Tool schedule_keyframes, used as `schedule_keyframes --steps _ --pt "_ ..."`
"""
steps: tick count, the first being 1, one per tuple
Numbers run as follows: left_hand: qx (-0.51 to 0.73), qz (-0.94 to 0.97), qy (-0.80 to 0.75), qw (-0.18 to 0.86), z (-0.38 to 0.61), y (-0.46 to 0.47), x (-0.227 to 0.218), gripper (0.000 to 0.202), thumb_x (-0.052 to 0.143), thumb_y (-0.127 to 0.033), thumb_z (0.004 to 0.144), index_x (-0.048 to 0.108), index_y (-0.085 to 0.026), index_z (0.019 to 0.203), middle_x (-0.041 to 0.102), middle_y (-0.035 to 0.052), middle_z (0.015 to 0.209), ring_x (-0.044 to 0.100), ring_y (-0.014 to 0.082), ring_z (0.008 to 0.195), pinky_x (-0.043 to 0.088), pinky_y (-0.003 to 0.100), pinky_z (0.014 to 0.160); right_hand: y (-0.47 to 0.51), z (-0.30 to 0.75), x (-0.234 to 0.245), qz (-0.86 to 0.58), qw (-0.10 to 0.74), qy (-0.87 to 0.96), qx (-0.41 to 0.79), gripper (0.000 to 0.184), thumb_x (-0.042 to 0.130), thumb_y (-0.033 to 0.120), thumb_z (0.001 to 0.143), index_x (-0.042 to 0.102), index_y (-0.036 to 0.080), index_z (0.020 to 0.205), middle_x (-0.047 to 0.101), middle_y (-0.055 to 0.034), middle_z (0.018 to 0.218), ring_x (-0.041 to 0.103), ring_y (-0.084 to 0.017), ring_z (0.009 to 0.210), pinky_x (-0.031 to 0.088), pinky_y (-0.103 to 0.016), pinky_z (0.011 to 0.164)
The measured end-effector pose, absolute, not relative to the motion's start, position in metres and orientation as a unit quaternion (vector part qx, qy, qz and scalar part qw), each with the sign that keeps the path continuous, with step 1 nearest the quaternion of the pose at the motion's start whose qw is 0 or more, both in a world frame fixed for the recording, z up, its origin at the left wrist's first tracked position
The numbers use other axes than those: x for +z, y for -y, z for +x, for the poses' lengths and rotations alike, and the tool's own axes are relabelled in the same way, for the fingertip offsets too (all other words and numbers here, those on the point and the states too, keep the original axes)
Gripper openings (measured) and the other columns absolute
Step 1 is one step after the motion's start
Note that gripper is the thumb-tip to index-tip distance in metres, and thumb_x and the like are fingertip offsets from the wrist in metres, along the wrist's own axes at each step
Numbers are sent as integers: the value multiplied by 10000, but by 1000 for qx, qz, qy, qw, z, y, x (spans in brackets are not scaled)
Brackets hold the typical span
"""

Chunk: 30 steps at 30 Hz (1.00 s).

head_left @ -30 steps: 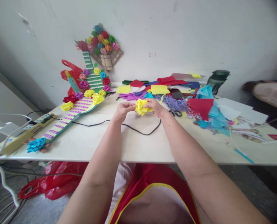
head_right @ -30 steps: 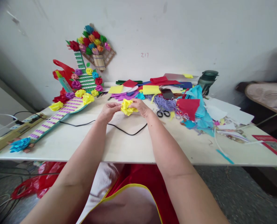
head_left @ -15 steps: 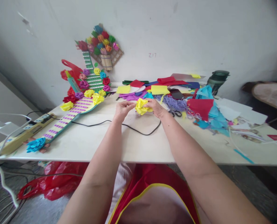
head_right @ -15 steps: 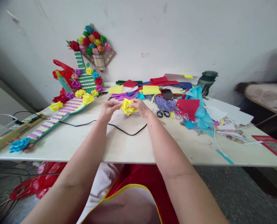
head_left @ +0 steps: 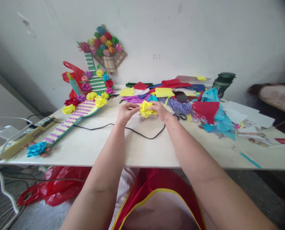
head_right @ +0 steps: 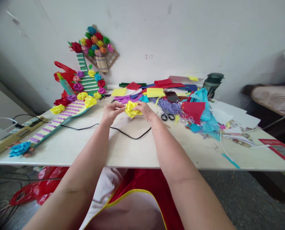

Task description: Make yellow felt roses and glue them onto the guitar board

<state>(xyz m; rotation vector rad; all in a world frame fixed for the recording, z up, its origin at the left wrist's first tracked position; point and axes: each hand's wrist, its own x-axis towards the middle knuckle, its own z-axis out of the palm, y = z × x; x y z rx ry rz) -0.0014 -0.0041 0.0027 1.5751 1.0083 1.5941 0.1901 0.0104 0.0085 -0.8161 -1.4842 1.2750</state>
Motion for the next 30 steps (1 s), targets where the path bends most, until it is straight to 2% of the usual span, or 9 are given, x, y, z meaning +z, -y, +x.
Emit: schedule_keyframes --steps 11,20,30 --pt "602 616 -395 321 -1 4 4 367 879 -416 487 695 -153 665 721 55 732 635 165 667 521 290 633 -9 190 9 -344 487 618 513 241 667 365 529 555 191 653 520 40 622 436 -117 626 324 -269 626" --pt "600 620 -401 308 -2 4 4 279 844 -359 526 686 -166 648 691 34 683 609 155 665 506 308 693 -6 188 11 -346 485 621 509 245 654 338 503 591 181 681 554 34 649 464 -124 652 335 -268 636" --pt "595 613 -410 319 -3 2 1 225 811 -321 533 680 -167 630 672 22 662 576 138 647 478 291 670 -6 187 11 -343 473 631 511 227 646 342 504 589 184 657 545 30 642 454 -125 648 334 -271 635"
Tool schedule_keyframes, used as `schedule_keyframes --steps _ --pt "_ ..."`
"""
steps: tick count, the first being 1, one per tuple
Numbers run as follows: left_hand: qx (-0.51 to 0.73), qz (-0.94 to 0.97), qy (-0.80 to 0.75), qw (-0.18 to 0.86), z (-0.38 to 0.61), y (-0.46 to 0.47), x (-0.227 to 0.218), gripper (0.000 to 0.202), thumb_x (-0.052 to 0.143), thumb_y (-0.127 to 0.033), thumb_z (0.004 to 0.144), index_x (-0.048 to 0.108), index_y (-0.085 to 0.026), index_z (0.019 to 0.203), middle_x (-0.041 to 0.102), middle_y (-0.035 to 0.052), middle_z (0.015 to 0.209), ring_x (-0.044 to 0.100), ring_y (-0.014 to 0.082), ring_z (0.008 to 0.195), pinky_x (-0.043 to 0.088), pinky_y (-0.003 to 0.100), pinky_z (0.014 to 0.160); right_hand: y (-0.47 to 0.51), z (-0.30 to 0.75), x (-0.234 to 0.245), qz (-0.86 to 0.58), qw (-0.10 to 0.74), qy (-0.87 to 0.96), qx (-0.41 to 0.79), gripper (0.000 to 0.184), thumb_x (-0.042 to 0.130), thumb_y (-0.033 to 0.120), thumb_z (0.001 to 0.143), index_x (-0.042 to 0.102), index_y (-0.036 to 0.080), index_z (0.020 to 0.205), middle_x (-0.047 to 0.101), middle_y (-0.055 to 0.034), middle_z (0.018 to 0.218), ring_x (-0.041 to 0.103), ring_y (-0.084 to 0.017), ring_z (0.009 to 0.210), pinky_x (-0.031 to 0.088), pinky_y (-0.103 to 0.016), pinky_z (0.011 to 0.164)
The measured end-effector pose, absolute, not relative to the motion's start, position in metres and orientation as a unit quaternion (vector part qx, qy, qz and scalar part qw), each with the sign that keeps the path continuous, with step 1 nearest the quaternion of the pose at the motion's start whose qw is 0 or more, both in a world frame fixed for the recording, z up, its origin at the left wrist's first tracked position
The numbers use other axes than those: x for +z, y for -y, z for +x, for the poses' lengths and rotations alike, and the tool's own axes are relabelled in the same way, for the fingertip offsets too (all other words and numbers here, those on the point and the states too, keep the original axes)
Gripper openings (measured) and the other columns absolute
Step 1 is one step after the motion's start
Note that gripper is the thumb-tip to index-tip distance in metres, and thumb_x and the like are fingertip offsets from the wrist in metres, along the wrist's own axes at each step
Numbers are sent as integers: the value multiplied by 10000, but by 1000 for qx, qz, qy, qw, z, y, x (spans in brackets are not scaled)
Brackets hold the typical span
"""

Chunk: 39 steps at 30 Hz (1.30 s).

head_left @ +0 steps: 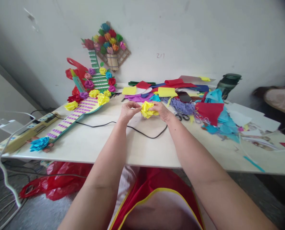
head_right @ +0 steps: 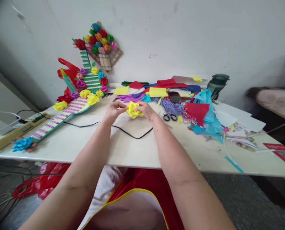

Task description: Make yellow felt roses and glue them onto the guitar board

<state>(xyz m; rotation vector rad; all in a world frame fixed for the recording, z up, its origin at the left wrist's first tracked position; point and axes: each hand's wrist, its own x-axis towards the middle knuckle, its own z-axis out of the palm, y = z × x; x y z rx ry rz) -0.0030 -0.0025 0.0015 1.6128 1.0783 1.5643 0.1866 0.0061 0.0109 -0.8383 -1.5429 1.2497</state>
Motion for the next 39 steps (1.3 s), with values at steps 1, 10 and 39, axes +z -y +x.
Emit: schedule_keyframes --steps 1,10,39 --pt "595 611 -409 323 -3 2 1 227 811 -320 528 676 -167 627 671 21 662 574 136 644 475 289 667 -6 186 11 -343 473 631 511 234 645 347 501 599 182 661 551 26 643 459 -128 653 338 -272 637" --pt "599 604 -412 327 -3 2 1 246 810 -340 519 668 -168 621 663 15 648 557 125 623 463 272 637 -4 186 13 -344 470 627 517 242 648 331 497 628 174 679 570 21 648 479 -136 657 352 -272 641" --pt "596 608 -417 318 -2 -1 0 288 831 -378 508 648 -180 610 656 12 626 555 133 597 477 286 609 -10 187 4 -342 474 614 531 328 678 345 530 689 210 828 599 26 636 498 -144 633 391 -278 641"
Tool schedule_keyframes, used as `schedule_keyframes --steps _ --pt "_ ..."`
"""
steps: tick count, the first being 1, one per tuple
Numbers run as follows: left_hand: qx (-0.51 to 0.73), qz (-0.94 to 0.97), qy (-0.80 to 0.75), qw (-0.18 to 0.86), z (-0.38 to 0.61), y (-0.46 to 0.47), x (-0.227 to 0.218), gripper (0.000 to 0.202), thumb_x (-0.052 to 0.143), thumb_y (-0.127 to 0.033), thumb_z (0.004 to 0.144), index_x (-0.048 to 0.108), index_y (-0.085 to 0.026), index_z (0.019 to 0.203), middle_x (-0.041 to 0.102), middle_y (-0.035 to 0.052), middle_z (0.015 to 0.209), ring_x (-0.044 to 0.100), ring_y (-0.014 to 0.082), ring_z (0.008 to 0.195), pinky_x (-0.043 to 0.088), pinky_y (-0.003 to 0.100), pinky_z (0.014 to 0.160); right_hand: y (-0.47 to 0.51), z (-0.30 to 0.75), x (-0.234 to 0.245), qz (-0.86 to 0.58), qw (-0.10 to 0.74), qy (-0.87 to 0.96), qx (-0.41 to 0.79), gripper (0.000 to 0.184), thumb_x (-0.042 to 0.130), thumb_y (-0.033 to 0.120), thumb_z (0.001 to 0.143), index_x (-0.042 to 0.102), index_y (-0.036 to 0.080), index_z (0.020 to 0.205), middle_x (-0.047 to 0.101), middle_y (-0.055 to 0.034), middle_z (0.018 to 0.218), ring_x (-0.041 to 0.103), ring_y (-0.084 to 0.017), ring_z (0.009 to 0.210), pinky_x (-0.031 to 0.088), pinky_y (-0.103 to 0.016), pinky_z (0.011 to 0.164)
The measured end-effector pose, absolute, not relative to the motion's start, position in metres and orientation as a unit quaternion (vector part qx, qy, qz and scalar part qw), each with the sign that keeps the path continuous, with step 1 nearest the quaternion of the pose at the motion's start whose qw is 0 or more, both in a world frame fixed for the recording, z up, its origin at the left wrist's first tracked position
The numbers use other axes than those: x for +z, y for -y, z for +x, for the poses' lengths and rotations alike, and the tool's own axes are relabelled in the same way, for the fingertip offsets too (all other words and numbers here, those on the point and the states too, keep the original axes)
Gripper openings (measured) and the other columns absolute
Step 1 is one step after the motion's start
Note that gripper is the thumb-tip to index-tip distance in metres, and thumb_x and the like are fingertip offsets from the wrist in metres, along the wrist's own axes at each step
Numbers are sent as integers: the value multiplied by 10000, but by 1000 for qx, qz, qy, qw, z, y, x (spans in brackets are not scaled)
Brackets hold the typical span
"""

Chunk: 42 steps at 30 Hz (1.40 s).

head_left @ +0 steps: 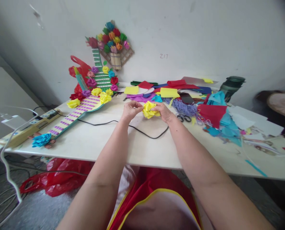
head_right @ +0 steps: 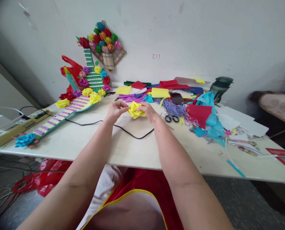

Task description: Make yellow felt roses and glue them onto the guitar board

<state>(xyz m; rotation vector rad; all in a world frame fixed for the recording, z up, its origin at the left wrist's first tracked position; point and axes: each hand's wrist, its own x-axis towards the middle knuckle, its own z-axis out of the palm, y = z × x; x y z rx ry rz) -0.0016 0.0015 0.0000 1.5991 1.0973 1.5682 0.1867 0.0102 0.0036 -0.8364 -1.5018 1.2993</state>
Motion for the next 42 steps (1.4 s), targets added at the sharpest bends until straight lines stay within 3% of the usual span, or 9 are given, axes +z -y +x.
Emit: schedule_keyframes --steps 14,25,34,42 --pt "597 605 -401 341 -3 -2 -1 287 847 -354 505 658 -167 614 647 6 628 549 118 614 456 267 623 -7 186 6 -345 475 617 525 308 676 365 527 681 184 777 609 14 648 485 -136 624 375 -278 633" --pt "594 601 -376 380 -4 -2 -1 363 853 -440 542 636 -165 634 618 1 603 556 120 584 466 281 617 -10 187 4 -346 469 621 524 355 661 368 535 703 212 852 599 22 637 509 -149 641 396 -282 637" --pt "606 556 -358 442 -2 -2 -1 485 930 -452 401 623 -160 637 649 -4 611 594 110 572 531 282 637 -7 186 6 -340 467 619 532 294 663 360 519 676 194 762 595 15 635 493 -141 625 385 -283 638" --pt "562 598 -356 448 -4 -1 -2 468 893 -514 513 660 -149 689 660 15 656 621 128 621 529 293 666 -7 186 6 -336 465 615 541 290 670 360 518 673 190 753 620 4 670 505 -144 647 391 -281 651"
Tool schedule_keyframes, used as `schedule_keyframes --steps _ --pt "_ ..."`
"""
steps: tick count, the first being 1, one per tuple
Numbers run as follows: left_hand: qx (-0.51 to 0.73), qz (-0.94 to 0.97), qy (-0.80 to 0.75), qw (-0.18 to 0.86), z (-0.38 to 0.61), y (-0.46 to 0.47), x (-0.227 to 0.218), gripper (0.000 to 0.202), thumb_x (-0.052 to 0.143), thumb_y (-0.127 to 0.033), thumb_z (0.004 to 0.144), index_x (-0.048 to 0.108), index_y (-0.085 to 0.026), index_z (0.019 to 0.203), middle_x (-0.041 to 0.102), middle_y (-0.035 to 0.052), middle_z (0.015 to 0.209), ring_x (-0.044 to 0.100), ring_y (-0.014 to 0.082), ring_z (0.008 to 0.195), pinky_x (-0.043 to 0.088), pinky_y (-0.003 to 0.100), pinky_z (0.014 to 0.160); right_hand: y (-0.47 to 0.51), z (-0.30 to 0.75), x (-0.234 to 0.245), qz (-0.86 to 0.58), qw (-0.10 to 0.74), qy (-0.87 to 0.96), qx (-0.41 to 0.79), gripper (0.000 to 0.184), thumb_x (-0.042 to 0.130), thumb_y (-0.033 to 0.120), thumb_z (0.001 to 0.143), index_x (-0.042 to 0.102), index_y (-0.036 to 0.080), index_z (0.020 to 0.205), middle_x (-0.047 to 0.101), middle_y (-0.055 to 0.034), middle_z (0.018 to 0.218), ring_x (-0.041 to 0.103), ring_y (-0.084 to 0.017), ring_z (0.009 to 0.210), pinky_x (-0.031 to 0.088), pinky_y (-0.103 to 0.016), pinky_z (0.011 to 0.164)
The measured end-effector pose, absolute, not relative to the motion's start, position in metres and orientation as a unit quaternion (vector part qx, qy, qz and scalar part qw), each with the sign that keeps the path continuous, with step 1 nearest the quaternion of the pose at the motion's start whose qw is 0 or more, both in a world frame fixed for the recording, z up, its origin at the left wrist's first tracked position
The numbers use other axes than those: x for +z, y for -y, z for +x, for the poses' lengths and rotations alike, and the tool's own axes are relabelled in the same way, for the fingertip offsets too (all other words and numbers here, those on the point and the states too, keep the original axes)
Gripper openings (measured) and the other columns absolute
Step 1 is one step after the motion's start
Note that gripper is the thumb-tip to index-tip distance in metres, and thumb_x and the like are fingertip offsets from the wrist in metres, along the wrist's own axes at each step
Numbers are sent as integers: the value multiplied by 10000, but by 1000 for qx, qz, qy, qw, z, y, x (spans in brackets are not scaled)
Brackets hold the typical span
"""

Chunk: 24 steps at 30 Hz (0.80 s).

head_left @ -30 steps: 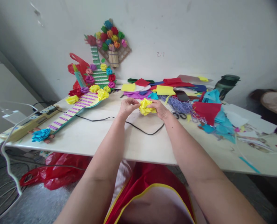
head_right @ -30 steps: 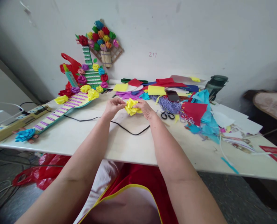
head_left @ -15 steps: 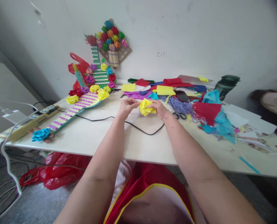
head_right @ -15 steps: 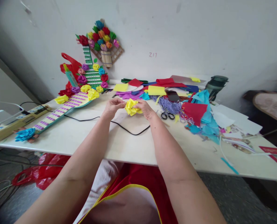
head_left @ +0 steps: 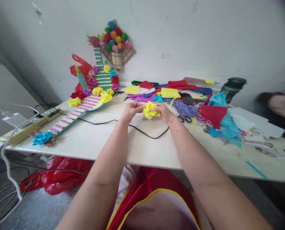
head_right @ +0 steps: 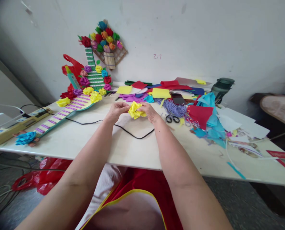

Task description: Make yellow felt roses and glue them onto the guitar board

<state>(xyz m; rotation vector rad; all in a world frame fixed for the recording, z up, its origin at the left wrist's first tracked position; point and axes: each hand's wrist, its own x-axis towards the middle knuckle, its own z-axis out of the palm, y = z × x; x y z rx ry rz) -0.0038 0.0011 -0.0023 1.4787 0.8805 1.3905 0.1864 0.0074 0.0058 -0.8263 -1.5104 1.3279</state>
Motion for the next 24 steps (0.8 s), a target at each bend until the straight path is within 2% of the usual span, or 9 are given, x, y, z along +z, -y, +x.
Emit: schedule_keyframes --steps 14,24 --pt "537 593 -370 472 -6 -3 -6 465 886 -514 508 690 -130 683 680 27 677 622 136 664 513 308 741 -10 185 4 -321 475 606 552 213 701 337 511 627 193 649 583 28 591 506 -130 621 387 -262 622" --pt "529 593 -365 485 -8 -3 -6 476 886 -524 502 663 -140 674 669 13 670 620 130 655 523 324 760 -15 186 -2 -328 464 609 554 215 702 324 519 620 187 664 584 27 602 514 -137 617 394 -279 634"
